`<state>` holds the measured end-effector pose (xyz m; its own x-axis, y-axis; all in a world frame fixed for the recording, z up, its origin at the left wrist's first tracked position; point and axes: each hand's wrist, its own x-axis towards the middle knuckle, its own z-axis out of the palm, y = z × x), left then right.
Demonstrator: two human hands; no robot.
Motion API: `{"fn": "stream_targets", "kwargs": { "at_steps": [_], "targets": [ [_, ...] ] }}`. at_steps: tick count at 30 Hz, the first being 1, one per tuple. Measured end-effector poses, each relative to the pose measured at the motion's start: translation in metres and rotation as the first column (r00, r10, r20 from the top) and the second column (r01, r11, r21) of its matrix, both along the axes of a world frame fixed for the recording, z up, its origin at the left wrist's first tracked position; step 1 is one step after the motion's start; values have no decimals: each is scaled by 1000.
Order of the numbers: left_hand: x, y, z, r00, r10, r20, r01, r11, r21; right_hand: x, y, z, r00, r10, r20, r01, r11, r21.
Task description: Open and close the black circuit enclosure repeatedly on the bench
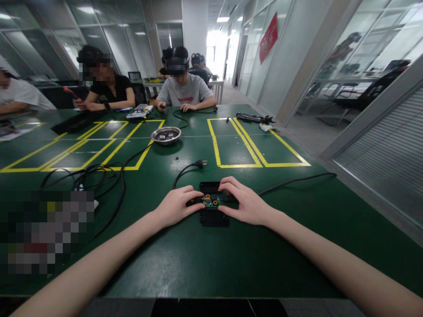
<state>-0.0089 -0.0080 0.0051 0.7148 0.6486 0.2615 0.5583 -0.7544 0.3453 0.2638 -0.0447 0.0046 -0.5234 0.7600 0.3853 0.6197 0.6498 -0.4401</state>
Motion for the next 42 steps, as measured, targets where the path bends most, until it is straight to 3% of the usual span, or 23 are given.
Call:
{"fn": "stream_targets", "kwargs": {
  "at_steps": [6,12,16,20,24,31,37,42],
  "targets": [
    [-5,0,4,990,-41,138,40,999,12,20,9,7,988,55,145,-60,998,31],
    [-6,-4,13,968,-57,243,28,992,122,21,3,15,999,32,32,-38,979,201],
    [-9,-8,18,975,-54,214,10,980,199,21,-5,22,995,95,13,-95,960,263],
    [-10,-11,22,986,-99,137,64,969,237,19,-11,25,984,166,59,-175,964,199],
    [-9,-11,21,988,-139,66,124,975,187,14,-13,22,976,189,106,-202,971,126],
    [-6,-7,14,995,-53,-89,67,985,159,10,-9,17,977,126,173,-130,991,10],
    [-7,-6,15,997,-6,-83,21,985,172,9,-8,14,971,129,201,-139,989,41],
    [-6,-8,13,997,-2,-76,12,991,134,5,-8,14,964,117,237,-112,993,-31]
  ]
}}
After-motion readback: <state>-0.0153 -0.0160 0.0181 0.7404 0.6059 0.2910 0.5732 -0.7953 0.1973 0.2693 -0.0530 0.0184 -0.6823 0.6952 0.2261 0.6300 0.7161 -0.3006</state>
